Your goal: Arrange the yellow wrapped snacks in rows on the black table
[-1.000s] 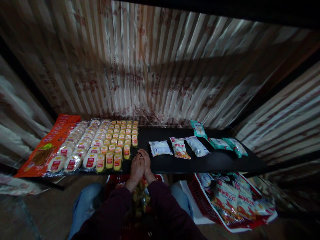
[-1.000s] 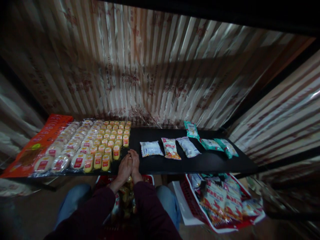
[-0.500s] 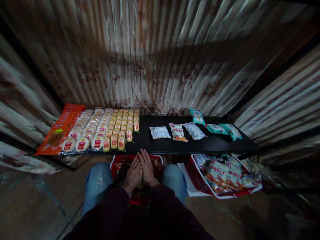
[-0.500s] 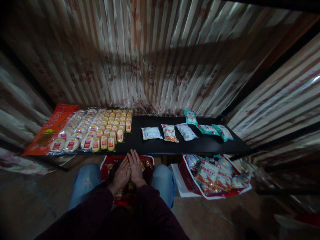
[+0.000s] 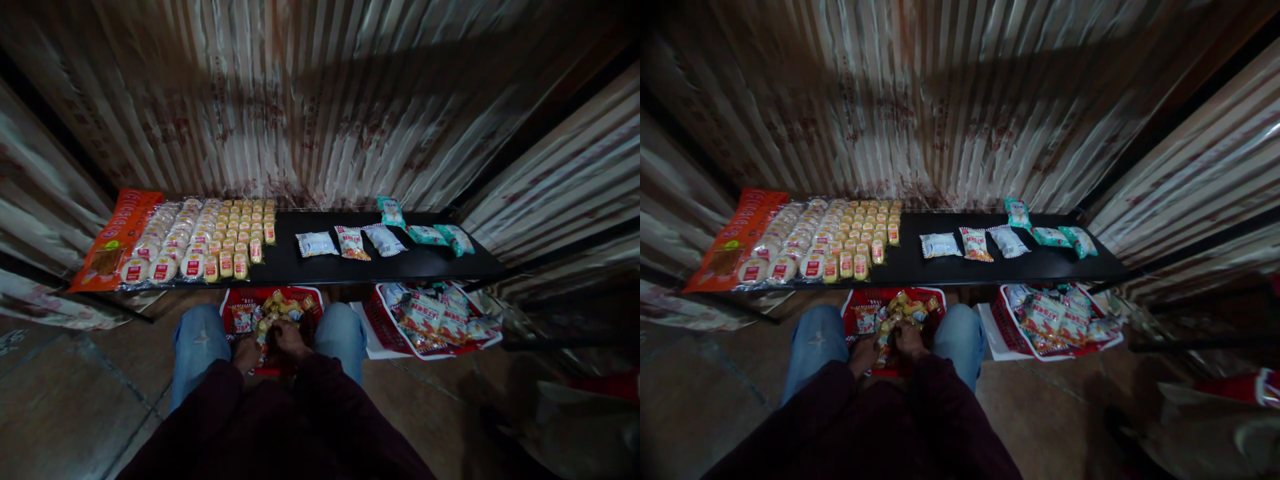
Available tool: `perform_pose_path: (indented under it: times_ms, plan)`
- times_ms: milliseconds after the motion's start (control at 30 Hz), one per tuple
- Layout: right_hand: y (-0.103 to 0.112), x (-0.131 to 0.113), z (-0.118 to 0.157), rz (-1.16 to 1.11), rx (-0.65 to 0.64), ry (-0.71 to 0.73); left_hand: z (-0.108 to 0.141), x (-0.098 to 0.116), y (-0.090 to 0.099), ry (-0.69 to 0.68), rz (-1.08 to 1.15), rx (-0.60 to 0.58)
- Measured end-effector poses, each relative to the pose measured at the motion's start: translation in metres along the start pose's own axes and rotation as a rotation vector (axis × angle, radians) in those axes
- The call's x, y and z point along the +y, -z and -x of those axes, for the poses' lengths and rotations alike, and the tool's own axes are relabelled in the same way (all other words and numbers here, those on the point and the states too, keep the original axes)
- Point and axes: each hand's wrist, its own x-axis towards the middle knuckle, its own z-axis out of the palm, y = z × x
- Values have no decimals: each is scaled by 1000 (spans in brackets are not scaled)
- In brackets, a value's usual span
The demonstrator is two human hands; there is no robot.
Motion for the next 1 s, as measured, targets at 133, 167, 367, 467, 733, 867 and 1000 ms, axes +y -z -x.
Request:
perform_pose_path:
  times_ms: [133,167,367,467,733,867,1000]
  plan:
    - [0,2,0,-13,35,-108,2,7,-4,60,-17,11]
    - [0,3,0,-16,35,-114,2,7,-5,60,3,49]
    - [-1,3,0,-207,69,-151,-1,6,-10,-141,103,124]
    - [-1,0,2,-214,65,-120,0,10,-10,-125,86,24]
    - [-6,-1,3,-276,3,-167,6,19,-1,-59,95,-98]
    - [-8,5,0,-443,-7,-242,5,14,-7,-112,174,-64]
    - [-11,10,-2,-583,19,-282,0,9,-15,-141,306,-66]
